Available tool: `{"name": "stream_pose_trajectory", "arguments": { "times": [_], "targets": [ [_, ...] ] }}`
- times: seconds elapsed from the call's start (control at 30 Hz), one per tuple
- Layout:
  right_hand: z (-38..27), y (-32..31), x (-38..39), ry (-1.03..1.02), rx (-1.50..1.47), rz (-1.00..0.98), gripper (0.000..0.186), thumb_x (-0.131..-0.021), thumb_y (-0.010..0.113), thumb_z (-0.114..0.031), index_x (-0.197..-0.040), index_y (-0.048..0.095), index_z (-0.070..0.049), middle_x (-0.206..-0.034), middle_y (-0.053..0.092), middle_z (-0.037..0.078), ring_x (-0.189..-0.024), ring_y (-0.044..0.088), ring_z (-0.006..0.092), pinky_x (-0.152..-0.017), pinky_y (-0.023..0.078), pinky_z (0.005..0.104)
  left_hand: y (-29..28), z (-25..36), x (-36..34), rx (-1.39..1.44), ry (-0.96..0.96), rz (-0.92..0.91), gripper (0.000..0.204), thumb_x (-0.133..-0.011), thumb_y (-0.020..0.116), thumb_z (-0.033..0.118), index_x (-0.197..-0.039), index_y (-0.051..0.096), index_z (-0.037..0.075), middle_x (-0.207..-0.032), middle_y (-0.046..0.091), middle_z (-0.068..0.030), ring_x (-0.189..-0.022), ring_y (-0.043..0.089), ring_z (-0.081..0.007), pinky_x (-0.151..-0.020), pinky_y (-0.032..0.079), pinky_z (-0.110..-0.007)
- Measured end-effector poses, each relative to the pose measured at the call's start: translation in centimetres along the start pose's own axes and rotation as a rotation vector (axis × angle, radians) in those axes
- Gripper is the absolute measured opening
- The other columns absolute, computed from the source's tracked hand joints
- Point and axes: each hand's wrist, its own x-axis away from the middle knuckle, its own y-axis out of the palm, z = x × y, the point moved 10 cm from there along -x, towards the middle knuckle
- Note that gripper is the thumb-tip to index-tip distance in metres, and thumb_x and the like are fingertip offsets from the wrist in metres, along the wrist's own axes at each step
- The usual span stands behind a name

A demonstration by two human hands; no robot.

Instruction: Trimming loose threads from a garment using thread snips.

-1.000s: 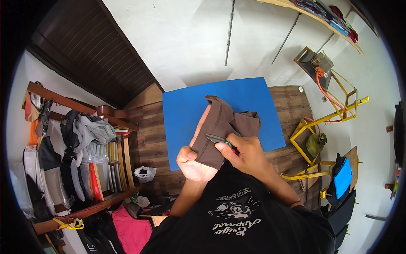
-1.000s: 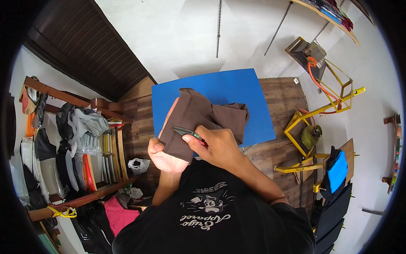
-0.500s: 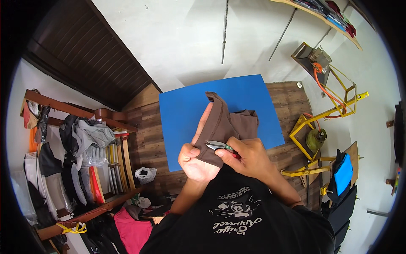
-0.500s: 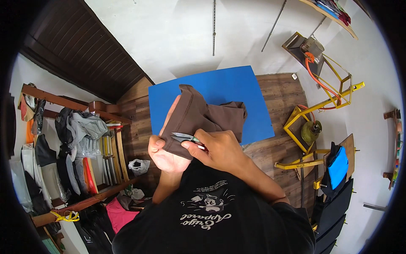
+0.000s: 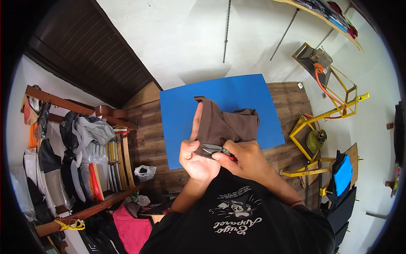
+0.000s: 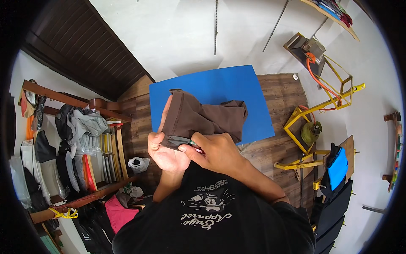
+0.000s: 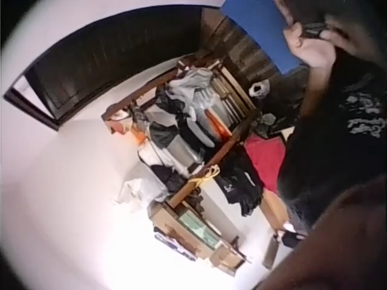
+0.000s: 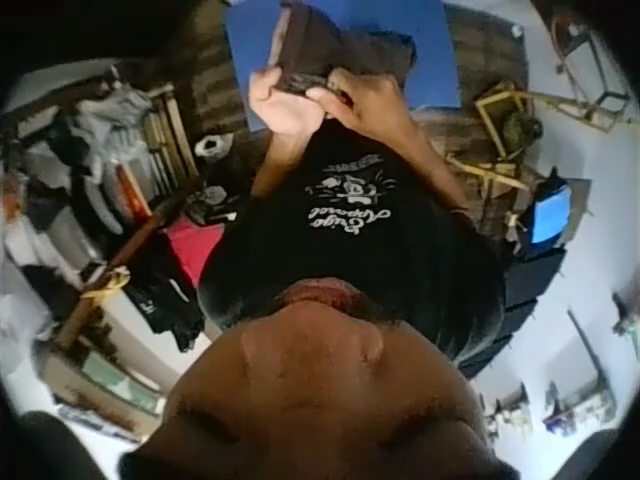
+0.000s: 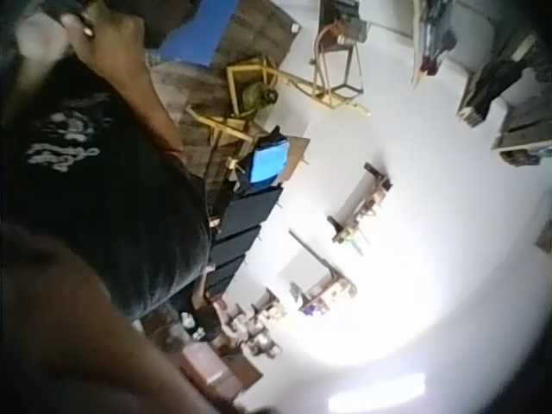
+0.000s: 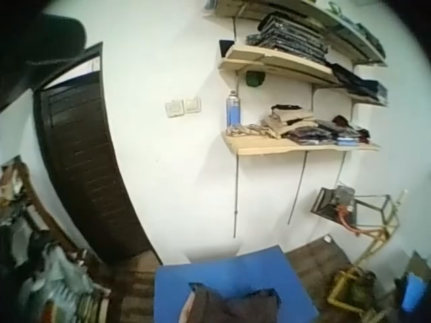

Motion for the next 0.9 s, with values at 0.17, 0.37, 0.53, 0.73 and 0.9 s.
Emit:
{"name": "stream_pose_trajectory", "arguments": {
  "times": [0.17, 0.37, 0.53, 0.73, 0.9],
  "targets": [
    [-0.6, 0.2, 0.3, -0.045, -0.003, 0.004, 0.035, -0.077, 0.077, -0.025, -0.070, 0.049, -0.005, -0.049, 0.049, 0.008, -0.041, 0.053, 0.0258, -0.040, 0.038, 0.0331, -0.1, 0.0, 0.3, 0.011, 0.001, -0.002, 0.082, -0.079, 0.042, 0.030, -0.151, 0.013, 0.002, -0.154, 0.025, -0.0128, -0.139, 0.029, -0.0265, -0.114, 0.021, -0.040],
    [-0.8, 0.4, 0.8, -0.050, 0.009, 0.018, 0.035, -0.076, 0.077, -0.024, -0.069, 0.049, -0.005, -0.049, 0.049, 0.008, -0.041, 0.053, 0.0256, -0.040, 0.039, 0.0334, -0.1, 0.2, 0.7, 0.033, 0.029, 0.015, 0.079, -0.082, 0.043, 0.029, -0.150, 0.015, 0.001, -0.151, 0.030, -0.0156, -0.138, 0.033, -0.0270, -0.113, 0.026, -0.041],
    [-1.1, 0.8, 1.3, -0.076, 0.031, 0.007, 0.033, -0.076, 0.078, -0.023, -0.070, 0.051, -0.005, -0.049, 0.049, 0.007, -0.041, 0.052, 0.0239, -0.040, 0.039, 0.0328, -0.5, 0.0, 1.2, 0.003, 0.009, 0.053, 0.081, -0.079, 0.040, 0.031, -0.150, 0.016, 0.002, -0.154, 0.024, -0.0107, -0.141, 0.025, -0.0251, -0.116, 0.018, -0.040],
    [-1.1, 1.1, 1.5, -0.055, -0.042, 0.029, 0.032, -0.077, 0.077, -0.026, -0.074, 0.053, -0.004, -0.050, 0.050, 0.007, -0.041, 0.053, 0.0234, -0.039, 0.038, 0.0326, -0.7, 0.4, 1.5, -0.004, 0.016, 0.054, 0.080, -0.079, 0.039, 0.031, -0.150, 0.017, 0.002, -0.155, 0.023, -0.0107, -0.141, 0.025, -0.0251, -0.116, 0.019, -0.040],
    [-0.3, 0.5, 1.7, -0.016, -0.039, 0.037, 0.031, -0.082, 0.072, -0.026, -0.074, 0.052, -0.004, -0.049, 0.049, 0.007, -0.041, 0.053, 0.0215, -0.039, 0.037, 0.0319, -0.3, 0.6, 1.5, 0.042, 0.037, 0.024, 0.081, -0.079, 0.043, 0.029, -0.149, 0.015, -0.002, -0.153, 0.024, -0.0163, -0.140, 0.028, -0.0283, -0.115, 0.022, -0.041]
  ]
}}
